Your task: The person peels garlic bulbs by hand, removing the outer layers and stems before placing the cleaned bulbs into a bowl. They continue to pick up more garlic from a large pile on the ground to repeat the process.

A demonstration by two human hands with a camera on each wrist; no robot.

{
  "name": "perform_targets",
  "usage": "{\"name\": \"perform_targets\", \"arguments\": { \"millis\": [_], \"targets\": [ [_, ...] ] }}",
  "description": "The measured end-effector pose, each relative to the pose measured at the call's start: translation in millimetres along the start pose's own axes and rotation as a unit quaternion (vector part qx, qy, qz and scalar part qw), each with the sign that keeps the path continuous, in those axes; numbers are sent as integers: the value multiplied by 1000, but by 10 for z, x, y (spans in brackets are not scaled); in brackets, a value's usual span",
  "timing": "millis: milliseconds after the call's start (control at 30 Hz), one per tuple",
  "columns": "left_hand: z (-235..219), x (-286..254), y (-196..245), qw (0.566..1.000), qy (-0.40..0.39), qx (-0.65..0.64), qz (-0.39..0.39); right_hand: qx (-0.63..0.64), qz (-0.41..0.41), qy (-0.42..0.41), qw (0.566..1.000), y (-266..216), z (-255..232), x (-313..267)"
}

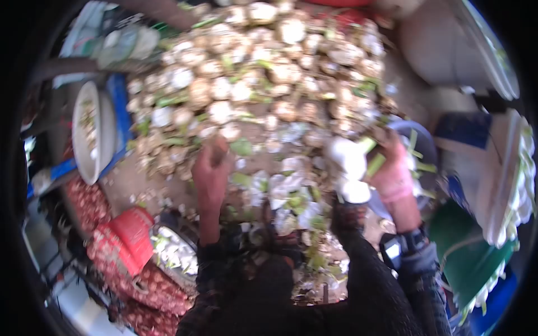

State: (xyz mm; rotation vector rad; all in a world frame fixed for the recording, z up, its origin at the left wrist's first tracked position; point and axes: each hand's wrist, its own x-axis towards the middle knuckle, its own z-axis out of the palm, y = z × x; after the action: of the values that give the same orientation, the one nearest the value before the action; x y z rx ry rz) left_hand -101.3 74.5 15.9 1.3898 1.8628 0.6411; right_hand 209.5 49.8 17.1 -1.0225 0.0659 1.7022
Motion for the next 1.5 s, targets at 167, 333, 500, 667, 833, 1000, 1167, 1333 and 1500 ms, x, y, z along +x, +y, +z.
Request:
{"name": "perform_targets", "arguments": {
  "millis": [167,333,500,667,833,1000,1167,1333,1500],
  "targets": [
    [-840,929,-221,941,312,114,65,-14,-1,-56,998,-15,-141,-14],
    [-727,1432,-398,937,211,279,2,-119,45,-115,985,92,159,-110],
    [-424,694,-261,943,165,-286,-36,-131,94,-147,976,246,276,-147],
    [125,-190,46,862,-85,-499,28,-531,-153,-288,782,373,44,11],
    [618,-469,295,854,-263,-447,32,-234,211,-198,928,416,119,-33],
    [649,-434,415,925,-215,-209,234,-569,-263,-340,701,353,134,22],
    [706,-550,508,937,-119,-23,328,-535,-205,-297,764,344,103,57],
    [732,-538,422,943,-110,-103,296,-639,-377,-301,599,293,78,18],
    [663,-531,477,892,-189,-411,5,-609,-380,-323,616,269,138,-9]
  ]
}}
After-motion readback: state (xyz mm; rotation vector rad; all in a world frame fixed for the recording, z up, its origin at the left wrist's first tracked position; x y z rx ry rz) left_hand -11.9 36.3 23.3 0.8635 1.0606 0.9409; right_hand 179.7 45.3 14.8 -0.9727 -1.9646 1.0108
